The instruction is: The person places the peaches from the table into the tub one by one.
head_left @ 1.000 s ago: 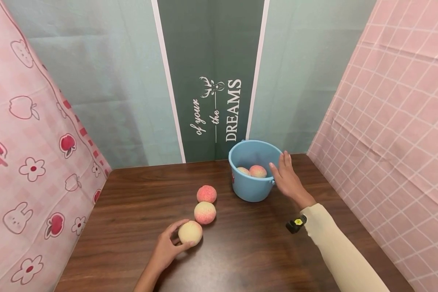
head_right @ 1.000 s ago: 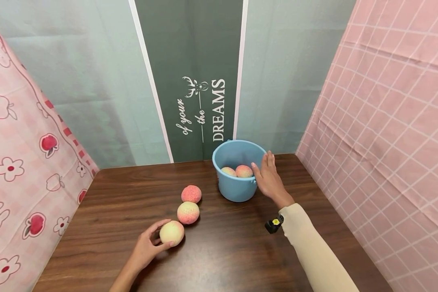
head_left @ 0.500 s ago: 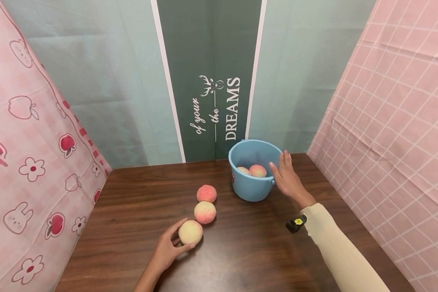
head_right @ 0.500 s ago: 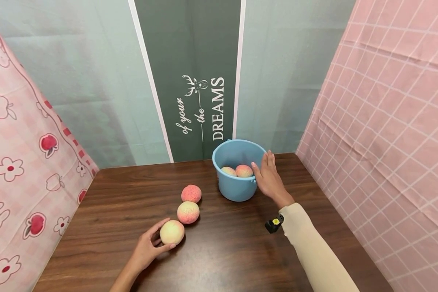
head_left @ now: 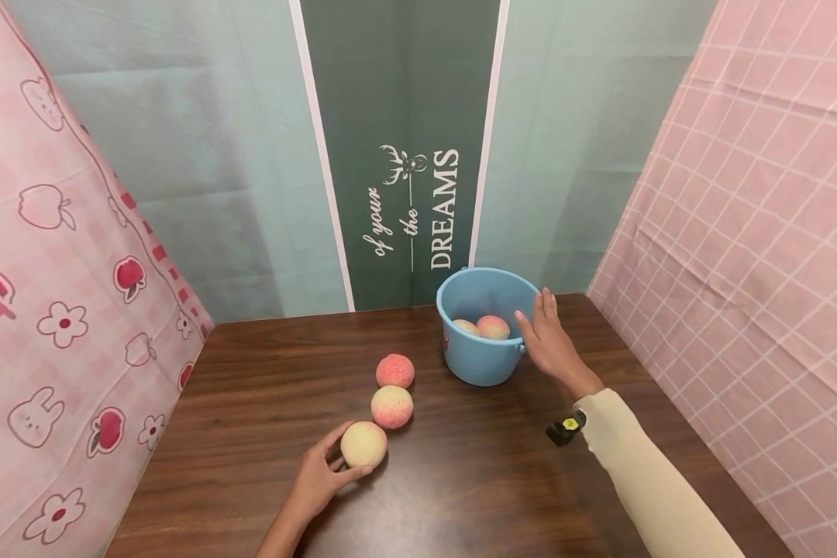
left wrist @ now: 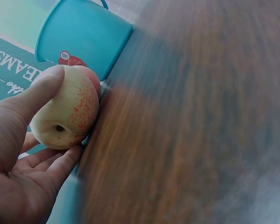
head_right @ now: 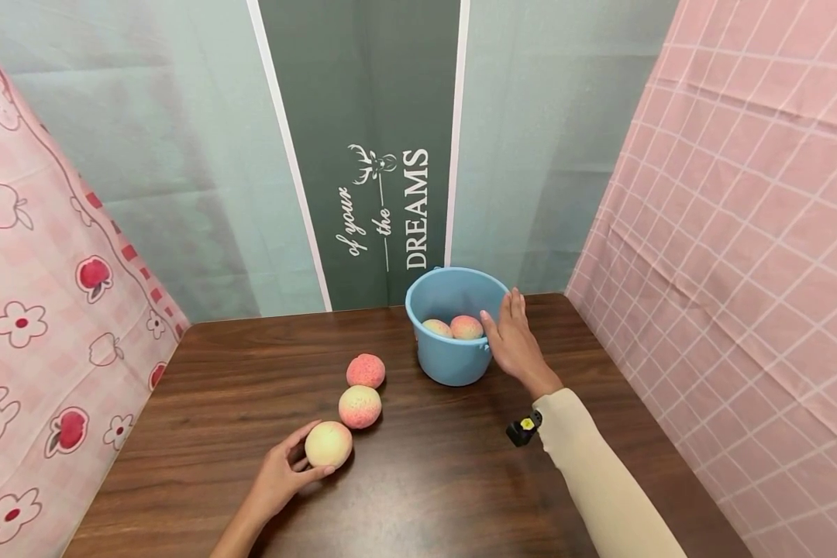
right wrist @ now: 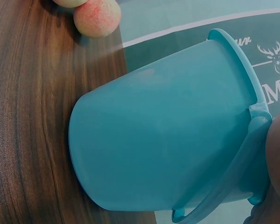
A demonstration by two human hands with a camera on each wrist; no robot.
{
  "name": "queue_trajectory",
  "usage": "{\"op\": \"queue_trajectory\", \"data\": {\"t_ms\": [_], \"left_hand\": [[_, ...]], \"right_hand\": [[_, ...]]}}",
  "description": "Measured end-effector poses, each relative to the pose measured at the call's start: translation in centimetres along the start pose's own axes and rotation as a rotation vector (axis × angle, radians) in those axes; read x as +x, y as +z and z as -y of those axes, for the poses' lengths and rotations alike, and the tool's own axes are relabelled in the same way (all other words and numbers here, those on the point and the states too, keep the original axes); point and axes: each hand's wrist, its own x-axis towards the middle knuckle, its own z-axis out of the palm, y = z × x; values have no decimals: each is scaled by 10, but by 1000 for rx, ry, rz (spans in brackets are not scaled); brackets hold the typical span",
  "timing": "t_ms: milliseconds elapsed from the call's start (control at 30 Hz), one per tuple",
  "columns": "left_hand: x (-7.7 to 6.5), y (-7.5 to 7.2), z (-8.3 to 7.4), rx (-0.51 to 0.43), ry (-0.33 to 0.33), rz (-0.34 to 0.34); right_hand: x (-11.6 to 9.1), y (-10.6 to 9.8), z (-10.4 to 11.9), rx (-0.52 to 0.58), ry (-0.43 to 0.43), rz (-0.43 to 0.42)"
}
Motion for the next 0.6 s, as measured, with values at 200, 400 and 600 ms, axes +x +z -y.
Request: {"op": "queue_trajectory", "data": {"t_ms": [200,400,600], "left_hand": [[2,0,-2,-24,-6,-5],[3,0,-1,-3,-1,-25],[2,0,-1,-28,3,-40]], "right_hand": [[1,-1,0,-4,-2,-4],[2,-1,-1,-1,-6,-9],[0,0,-1,-4,-6,4]]}}
